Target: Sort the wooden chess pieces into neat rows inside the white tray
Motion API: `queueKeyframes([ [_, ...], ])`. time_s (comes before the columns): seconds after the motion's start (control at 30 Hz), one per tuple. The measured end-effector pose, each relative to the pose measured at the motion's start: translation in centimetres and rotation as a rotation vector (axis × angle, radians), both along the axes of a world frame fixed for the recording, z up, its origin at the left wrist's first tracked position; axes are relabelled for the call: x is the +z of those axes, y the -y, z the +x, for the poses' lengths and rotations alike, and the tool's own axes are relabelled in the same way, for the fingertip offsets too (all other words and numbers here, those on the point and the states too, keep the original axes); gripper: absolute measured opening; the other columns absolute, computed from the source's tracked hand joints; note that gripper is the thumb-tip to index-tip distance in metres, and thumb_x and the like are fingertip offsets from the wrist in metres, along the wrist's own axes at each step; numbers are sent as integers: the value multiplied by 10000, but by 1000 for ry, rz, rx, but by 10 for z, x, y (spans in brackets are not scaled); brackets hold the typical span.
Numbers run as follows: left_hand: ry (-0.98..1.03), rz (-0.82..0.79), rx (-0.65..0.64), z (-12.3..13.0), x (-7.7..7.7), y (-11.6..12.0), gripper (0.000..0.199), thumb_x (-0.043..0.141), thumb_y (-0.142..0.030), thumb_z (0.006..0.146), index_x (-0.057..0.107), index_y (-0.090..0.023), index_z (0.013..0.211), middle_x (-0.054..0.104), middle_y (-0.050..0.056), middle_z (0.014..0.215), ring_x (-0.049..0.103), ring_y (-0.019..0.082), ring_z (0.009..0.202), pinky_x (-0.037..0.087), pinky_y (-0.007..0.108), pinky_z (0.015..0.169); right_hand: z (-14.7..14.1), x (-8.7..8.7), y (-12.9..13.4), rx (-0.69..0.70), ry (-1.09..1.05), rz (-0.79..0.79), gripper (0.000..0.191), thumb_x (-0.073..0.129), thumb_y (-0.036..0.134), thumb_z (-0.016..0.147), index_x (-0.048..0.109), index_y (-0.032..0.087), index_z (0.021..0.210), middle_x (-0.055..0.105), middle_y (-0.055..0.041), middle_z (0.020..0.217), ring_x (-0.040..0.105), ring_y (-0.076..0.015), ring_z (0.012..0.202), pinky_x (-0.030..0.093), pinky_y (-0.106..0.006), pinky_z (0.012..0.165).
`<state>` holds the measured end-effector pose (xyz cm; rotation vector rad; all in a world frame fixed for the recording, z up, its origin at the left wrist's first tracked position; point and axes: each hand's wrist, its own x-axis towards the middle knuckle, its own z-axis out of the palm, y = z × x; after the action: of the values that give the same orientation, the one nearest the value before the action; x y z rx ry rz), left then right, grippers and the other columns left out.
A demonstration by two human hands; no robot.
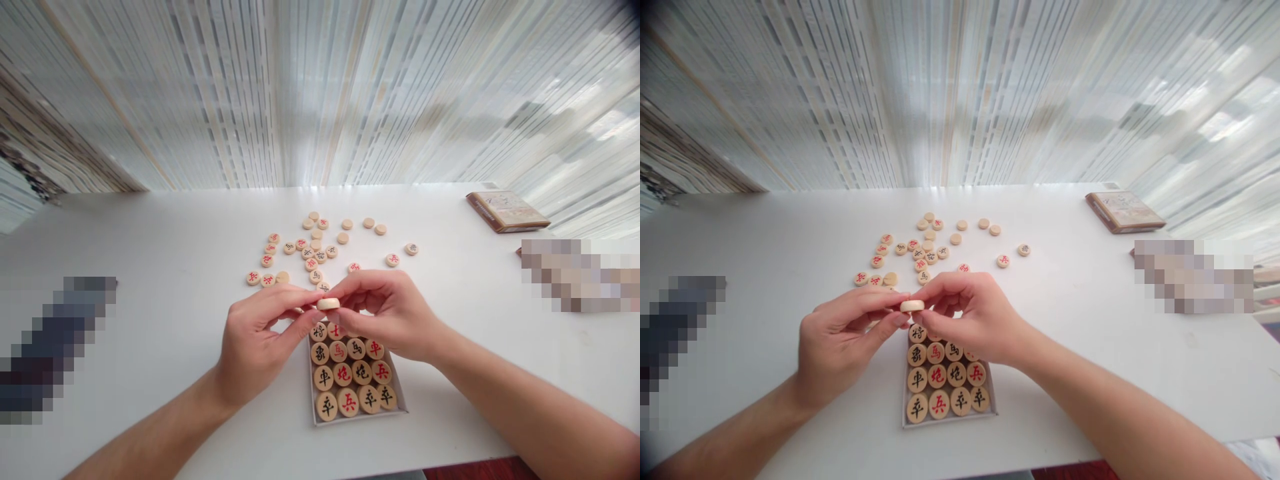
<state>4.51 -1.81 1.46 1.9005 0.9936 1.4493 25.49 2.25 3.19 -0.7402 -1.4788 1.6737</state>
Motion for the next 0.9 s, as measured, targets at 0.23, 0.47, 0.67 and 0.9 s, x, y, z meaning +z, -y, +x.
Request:
queueKeyframes([
  [0.23, -95, 117, 82, -2, 0, -2, 290, 820, -60, 896, 814, -238, 1124, 824, 40, 985, 760, 160, 855, 641, 271, 746, 1, -2, 2, -69, 168, 284, 137, 848, 195, 856, 853, 181, 993, 810, -56, 801, 689, -140, 625, 586, -255, 586],
  [0.47, -70, 134, 95, -1, 0, -3, 253, 793, -73, 921, 824, -243, 1105, 841, 40, 989, 779, 161, 852, 658, 263, 731, 0, -2, 2, -115, 120, 386, 126, 838, 218, 894, 859, 202, 1017, 835, -54, 822, 719, -140, 613, 608, -241, 551],
  [0.67, 207, -195, -5, -1, -3, -4, 210, 848, -174, 906, 867, -247, 1102, 858, 48, 904, 817, 171, 748, 710, 254, 703, 2, -6, 0, -245, 178, 820, 151, 850, 188, 908, 849, 228, 1053, 847, -68, 914, 754, -160, 665, 640, -277, 587],
  [0.9, 475, -504, -138, 6, 7, -6, 168, 892, -185, 861, 886, -237, 1021, 863, 38, 848, 847, 188, 768, 728, 242, 756, 2, -7, 0, -231, 218, 931, 183, 786, 116, 940, 791, 177, 1112, 815, -120, 994, 752, -157, 717, 661, -283, 605],
])
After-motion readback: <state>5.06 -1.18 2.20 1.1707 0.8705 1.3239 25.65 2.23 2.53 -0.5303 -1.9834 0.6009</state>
